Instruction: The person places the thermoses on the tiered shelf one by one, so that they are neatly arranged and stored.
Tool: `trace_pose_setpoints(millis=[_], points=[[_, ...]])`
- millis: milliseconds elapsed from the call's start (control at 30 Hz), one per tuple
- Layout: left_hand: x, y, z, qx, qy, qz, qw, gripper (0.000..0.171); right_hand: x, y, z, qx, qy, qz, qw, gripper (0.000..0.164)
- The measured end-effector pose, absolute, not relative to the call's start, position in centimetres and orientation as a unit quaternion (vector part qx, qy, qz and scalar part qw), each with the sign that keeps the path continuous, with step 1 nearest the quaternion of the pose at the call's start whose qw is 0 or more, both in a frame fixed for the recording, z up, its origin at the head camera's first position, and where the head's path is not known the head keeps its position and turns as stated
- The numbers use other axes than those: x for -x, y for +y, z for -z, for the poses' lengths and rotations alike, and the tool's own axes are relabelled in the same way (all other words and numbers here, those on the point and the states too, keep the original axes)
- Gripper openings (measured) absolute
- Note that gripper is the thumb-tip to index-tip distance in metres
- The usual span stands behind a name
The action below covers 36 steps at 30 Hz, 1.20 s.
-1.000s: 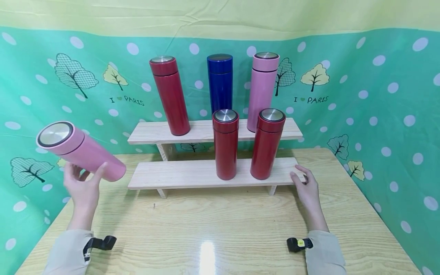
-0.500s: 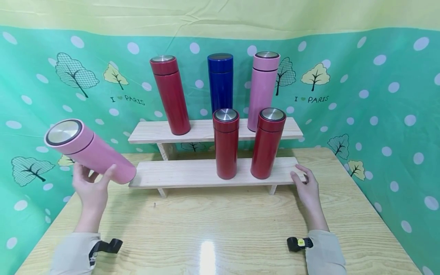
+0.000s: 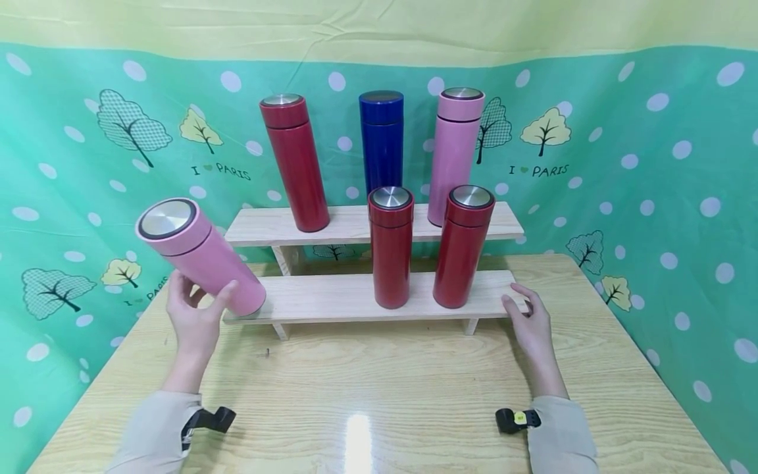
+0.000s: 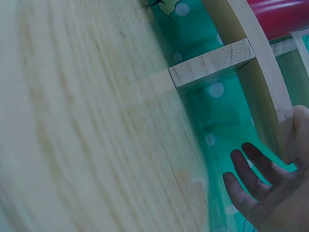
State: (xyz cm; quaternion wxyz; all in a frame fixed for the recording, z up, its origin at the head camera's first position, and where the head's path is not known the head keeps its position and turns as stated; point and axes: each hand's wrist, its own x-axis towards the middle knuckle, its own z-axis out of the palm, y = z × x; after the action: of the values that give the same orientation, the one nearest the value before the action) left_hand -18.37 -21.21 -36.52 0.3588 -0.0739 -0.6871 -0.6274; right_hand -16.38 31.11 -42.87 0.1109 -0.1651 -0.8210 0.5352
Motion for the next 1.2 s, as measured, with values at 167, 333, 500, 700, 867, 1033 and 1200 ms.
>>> trace_pose_setpoints(millis=[167, 333, 500, 700, 867, 1033, 1200], points=[[18.8, -19.8, 36.6, 0.081, -0.686, 0.636, 0.344, 0.068, 16.4, 31.2, 42.9, 0.165, -0.820, -0.538, 0.108, 0.066], [19.1, -18.5, 36.8, 0.091, -0.687, 0.639, 0.334, 0.067, 16.4, 31.2, 42.9, 0.165, -0.818, -0.541, 0.109, 0.064], [19.3, -17.3, 37.0, 0.103, -0.693, 0.638, 0.320, 0.068, 16.5, 31.1, 42.9, 0.171, -0.816, -0.541, 0.111, 0.063], [19.7, -16.0, 37.0, 0.106, -0.701, 0.640, 0.296, 0.069, 16.5, 31.1, 42.9, 0.173, -0.817, -0.539, 0.113, 0.062], [19.8, -15.0, 36.9, 0.103, -0.705, 0.643, 0.280, 0.071, 16.5, 31.1, 42.9, 0.172, -0.812, -0.546, 0.112, 0.063], [19.9, -14.0, 36.7, 0.090, -0.710, 0.644, 0.270, 0.073, 16.5, 31.2, 42.9, 0.172, -0.814, -0.543, 0.109, 0.063], [19.0, -12.7, 35.3, 0.089, -0.716, 0.641, 0.262, 0.071, 16.5, 31.2, 42.9, 0.171, -0.817, -0.540, 0.107, 0.064]])
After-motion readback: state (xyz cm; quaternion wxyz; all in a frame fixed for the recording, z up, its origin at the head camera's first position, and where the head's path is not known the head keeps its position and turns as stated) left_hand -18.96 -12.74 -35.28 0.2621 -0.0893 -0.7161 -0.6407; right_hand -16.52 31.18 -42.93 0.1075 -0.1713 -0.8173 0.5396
